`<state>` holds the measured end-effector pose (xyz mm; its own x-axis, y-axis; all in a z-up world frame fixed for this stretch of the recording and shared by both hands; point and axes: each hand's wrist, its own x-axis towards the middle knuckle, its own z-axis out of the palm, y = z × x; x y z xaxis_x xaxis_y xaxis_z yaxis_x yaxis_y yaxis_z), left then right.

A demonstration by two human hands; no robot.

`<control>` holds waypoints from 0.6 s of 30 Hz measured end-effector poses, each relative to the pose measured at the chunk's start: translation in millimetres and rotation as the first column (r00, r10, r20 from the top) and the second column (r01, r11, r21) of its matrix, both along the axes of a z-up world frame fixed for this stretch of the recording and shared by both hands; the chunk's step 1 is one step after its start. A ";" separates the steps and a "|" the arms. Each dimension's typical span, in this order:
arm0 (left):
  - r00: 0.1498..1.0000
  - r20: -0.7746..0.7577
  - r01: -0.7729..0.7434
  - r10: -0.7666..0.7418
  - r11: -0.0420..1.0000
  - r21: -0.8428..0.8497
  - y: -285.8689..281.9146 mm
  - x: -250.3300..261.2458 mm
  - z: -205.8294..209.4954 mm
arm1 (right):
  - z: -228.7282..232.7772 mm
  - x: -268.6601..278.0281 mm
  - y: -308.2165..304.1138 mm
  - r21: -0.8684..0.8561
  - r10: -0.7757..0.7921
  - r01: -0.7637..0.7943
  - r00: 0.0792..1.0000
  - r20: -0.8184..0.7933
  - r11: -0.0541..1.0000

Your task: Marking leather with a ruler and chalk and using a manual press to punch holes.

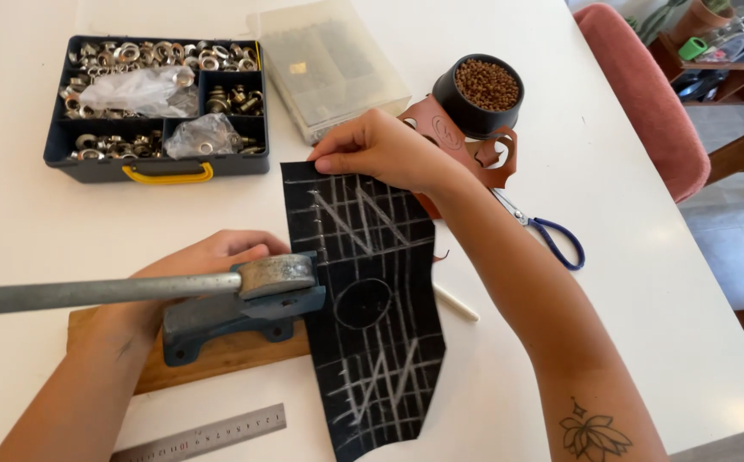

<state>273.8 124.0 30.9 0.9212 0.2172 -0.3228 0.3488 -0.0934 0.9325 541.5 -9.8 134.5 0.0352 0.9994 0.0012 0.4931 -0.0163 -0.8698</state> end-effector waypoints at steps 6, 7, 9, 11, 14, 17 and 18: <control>0.994 0.046 0.105 -0.102 0.992 -0.076 22.8 14.5 -76.1 | -13.9 -4.9 28.1 0.028 0.004 -0.003 1.000 -0.030 1.000; 0.989 0.076 0.129 -0.123 0.989 -0.070 25.3 13.7 -83.5 | -18.6 -1.1 38.2 0.056 0.014 -0.017 0.998 0.056 0.998; 0.984 0.109 0.146 -0.139 0.988 -0.059 34.6 13.4 -95.6 | -11.9 -10.3 52.0 0.086 0.027 -0.040 0.989 0.145 0.996; 0.883 0.332 0.289 -0.332 0.942 0.172 46.9 13.5 -106.7 | 8.8 -36.9 58.2 0.409 -0.040 -0.177 0.882 0.469 0.895; 0.953 0.144 0.221 -0.268 0.936 0.276 34.9 30.9 -89.0 | 81.8 -108.2 49.0 0.610 0.299 -0.333 0.941 0.161 0.720; 0.979 0.162 0.070 -0.126 0.947 0.313 44.6 41.0 -109.0 | 112.8 -163.5 55.3 0.548 0.482 -0.494 0.857 0.179 0.675; 0.976 0.170 0.075 -0.137 0.942 0.328 32.2 36.6 -78.7 | 113.9 -179.0 60.5 0.553 0.472 -0.494 0.860 0.195 0.671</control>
<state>310.5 156.2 -47.8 0.9814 0.1776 -0.0726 0.1426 -0.4222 0.8952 362.4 50.7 248.4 -0.4633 0.6864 0.5606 0.3185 0.7193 -0.6175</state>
